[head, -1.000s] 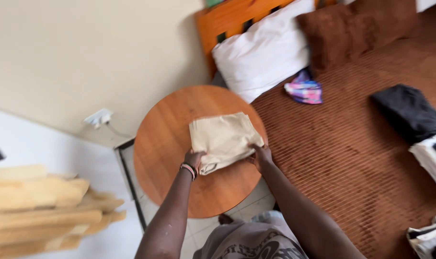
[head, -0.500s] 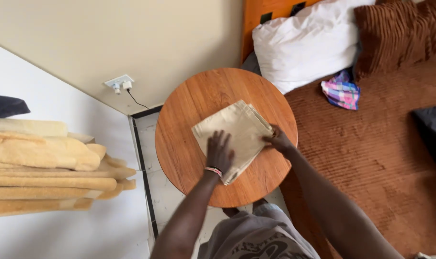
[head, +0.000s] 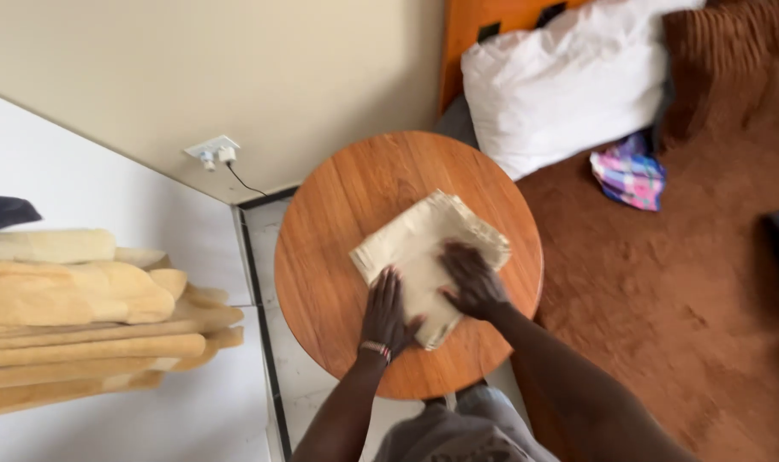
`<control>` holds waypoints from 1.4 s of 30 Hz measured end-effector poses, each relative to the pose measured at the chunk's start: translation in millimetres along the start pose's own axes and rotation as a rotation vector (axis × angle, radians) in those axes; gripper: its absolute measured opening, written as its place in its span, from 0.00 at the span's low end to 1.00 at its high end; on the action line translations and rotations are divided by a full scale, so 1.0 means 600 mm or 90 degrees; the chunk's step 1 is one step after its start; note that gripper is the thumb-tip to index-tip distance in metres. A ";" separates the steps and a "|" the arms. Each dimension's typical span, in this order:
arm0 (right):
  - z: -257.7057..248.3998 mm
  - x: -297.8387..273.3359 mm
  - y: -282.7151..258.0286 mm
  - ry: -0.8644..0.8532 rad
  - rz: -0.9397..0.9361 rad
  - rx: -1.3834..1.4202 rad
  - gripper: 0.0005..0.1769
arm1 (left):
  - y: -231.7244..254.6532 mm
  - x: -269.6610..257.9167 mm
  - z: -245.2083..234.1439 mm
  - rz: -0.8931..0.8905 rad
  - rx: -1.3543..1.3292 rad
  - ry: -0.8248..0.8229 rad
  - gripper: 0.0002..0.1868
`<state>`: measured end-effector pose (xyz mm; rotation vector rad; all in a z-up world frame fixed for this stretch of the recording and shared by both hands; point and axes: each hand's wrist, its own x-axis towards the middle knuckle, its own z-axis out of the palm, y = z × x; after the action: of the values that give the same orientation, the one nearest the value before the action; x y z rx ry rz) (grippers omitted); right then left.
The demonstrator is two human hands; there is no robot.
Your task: The person takes folded clothes from a bed, refines the fold on a table, and places them into a wardrobe shelf.
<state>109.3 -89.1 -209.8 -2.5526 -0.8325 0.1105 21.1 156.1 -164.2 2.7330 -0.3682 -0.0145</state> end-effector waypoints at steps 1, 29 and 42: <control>-0.012 0.017 -0.001 0.001 -0.004 0.006 0.47 | -0.011 -0.006 -0.016 -0.004 0.006 -0.001 0.53; -0.125 0.127 0.117 -0.115 0.534 0.432 0.62 | -0.086 0.217 -0.030 -0.475 -0.160 -0.290 0.54; -0.371 0.209 -0.025 0.144 0.156 0.336 0.32 | -0.202 0.345 0.051 -0.396 -0.323 0.018 0.34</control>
<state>249.8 -93.6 4.0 -2.1027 -0.3413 0.0992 249.9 199.8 -229.3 2.2299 0.4466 -0.2054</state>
